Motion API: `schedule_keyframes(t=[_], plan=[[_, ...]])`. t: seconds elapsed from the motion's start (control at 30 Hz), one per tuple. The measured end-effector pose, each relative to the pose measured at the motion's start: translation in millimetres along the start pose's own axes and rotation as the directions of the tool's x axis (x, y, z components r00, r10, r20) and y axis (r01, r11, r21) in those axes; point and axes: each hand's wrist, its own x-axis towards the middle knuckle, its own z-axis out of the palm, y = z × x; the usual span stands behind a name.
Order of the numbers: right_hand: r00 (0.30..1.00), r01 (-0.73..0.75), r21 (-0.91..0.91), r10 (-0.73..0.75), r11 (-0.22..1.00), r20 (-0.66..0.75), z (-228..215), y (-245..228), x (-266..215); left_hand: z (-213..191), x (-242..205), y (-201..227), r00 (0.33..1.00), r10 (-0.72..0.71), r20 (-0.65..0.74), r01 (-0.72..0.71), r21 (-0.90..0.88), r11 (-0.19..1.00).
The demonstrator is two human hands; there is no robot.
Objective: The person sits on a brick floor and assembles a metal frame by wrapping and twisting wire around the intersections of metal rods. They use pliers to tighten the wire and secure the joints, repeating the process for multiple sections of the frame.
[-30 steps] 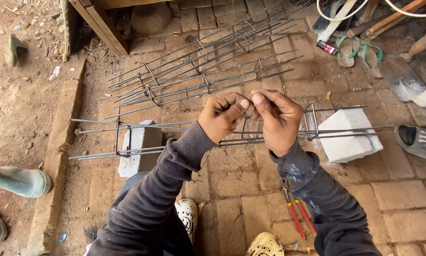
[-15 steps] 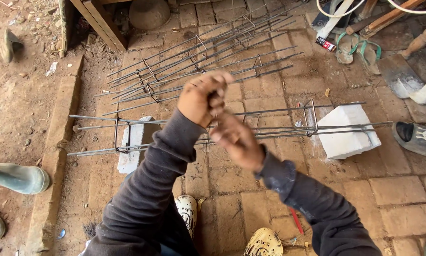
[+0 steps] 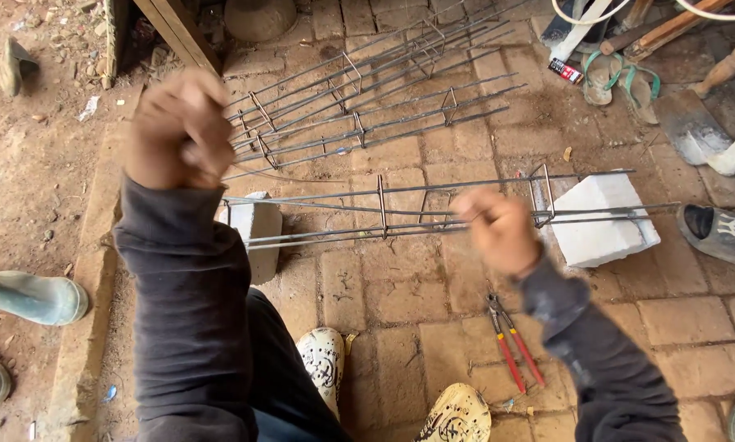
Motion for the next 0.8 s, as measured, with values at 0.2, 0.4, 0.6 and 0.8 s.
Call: schedule_keyframes(t=[0.2,0.4,0.6,0.8], plan=[[0.907,-0.170,0.513,0.337,0.841,-0.252,-57.0,-44.6,25.3,142.9,19.9,-25.5,0.716,-0.698,-0.003,0.338,0.876,0.343],[0.916,-0.298,0.816,0.388,0.496,0.099,-30.6,-90.0,3.6,120.0,18.6,-74.4,0.855,-0.112,-0.507,0.493,0.860,-0.130],[0.850,-0.524,0.800,0.244,0.293,0.467,57.6,-57.3,-34.0,132.0,30.4,-46.4,0.692,-0.080,-0.718,0.188,0.072,0.980],[0.907,-0.216,0.248,0.100,0.944,0.409,105.1,-24.9,-66.3,100.7,13.7,-50.1,0.697,0.011,-0.717,0.036,0.051,0.998]])
